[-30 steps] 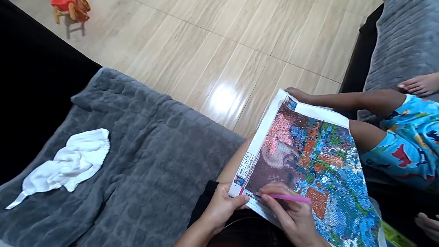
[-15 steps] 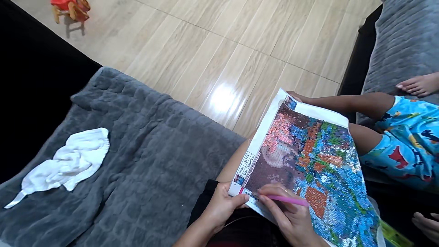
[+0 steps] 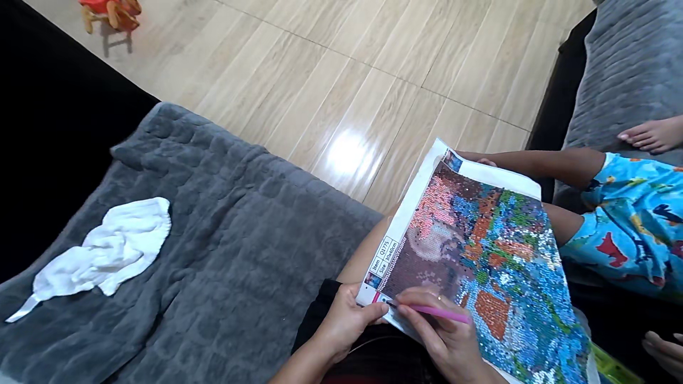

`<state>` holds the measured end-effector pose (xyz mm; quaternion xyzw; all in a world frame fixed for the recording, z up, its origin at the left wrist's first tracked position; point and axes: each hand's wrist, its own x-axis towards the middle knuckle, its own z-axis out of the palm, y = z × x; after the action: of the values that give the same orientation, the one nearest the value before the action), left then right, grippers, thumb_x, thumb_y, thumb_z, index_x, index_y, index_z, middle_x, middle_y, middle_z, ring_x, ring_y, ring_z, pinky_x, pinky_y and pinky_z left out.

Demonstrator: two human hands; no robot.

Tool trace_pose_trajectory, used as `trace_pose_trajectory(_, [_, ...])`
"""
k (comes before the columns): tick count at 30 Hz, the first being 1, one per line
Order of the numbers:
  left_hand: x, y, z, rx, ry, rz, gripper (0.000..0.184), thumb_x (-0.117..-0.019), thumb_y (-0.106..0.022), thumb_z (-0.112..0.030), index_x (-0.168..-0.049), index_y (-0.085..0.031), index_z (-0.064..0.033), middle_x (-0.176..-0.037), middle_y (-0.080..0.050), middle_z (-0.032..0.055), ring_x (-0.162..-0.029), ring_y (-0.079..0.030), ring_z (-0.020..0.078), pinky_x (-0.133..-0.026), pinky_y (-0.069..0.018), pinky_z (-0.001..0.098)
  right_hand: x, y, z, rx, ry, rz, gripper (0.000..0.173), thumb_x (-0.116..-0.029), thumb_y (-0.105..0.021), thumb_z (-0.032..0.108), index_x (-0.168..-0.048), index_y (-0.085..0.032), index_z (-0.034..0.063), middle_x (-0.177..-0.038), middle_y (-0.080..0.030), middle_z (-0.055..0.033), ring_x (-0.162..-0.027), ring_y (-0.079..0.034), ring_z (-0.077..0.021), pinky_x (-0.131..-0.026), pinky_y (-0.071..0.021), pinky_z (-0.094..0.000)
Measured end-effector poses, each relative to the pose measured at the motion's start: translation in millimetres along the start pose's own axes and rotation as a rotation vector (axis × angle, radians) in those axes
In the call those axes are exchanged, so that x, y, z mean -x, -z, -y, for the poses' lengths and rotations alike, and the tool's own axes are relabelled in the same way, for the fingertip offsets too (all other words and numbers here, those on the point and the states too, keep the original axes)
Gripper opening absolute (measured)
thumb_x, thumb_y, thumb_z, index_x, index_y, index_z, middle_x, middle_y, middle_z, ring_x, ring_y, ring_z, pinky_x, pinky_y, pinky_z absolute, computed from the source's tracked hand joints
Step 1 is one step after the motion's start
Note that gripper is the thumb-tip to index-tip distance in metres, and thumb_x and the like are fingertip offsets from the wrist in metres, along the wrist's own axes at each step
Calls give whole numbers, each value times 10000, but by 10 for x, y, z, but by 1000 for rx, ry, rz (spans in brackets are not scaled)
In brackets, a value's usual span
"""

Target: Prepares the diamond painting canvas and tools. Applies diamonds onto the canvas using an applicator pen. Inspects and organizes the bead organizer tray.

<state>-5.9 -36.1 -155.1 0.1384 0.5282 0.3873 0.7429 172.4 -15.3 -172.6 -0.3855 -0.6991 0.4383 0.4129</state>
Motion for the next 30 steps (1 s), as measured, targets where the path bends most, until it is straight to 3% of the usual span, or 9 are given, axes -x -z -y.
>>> trace_pose_trajectory(4, [0, 1, 18, -14, -36, 5, 191, -870, -645, 129, -931, -679, -49, -800, -744, -37, -716, -707, 30, -708, -604, 210, -20, -61, -8, -27, -10, 22, 162, -1026, -618, 203, -1006, -684, 57, -993, -723, -34, -959, -685, -11, -852, -561, -141])
trace_pose_trajectory(9, [-5, 7, 39, -23, -73, 23, 161, -870, -675, 91, -916, -698, -62, -791, -740, -51, -711, -697, 17, -698, -594, 201, -89, -115, -4, -127, -107, 9, 196, -1015, -628, 202, -984, -722, 33, -977, -742, -25, -863, -700, -7, -775, -595, -166])
trace_pose_trajectory(12, [-8, 19, 45, -33, -75, 30, 176, -864, -673, 98, -941, -697, -58, -814, -744, -52, -724, -702, 16, -701, -597, 200, -129, -90, 21, -222, -196, -14, 174, -999, -634, 165, -982, -736, 25, -965, -747, -5, -797, -700, -16, -719, -609, -192])
trace_pose_trajectory(17, [-20, 32, 44, -29, -57, 40, 214, -867, -627, 126, -980, -681, -47, -845, -755, -35, -753, -723, 43, -735, -617, 229, -322, 6, 118, -344, -315, -120, 113, -980, -623, 74, -988, -735, 57, -939, -760, 17, -780, -733, -72, -716, -638, -243])
trace_pose_trajectory(22, [-14, 28, 28, -18, -39, 33, 218, -871, -625, 135, -994, -676, -36, -858, -761, -25, -774, -736, 61, -756, -628, 247, -533, 139, 53, -323, -325, -246, 125, -974, -642, 91, -973, -761, 127, -888, -770, 7, -749, -743, -104, -705, -642, -256])
trace_pose_trajectory(30, [-21, 31, 26, -9, -31, 35, 232, -865, -624, 136, -995, -682, -48, -853, -763, -29, -755, -732, 52, -734, -621, 231, -652, 224, -127, -218, -319, -317, 130, -957, -625, 49, -987, -746, 84, -879, -762, 12, -731, -734, -93, -709, -641, -249])
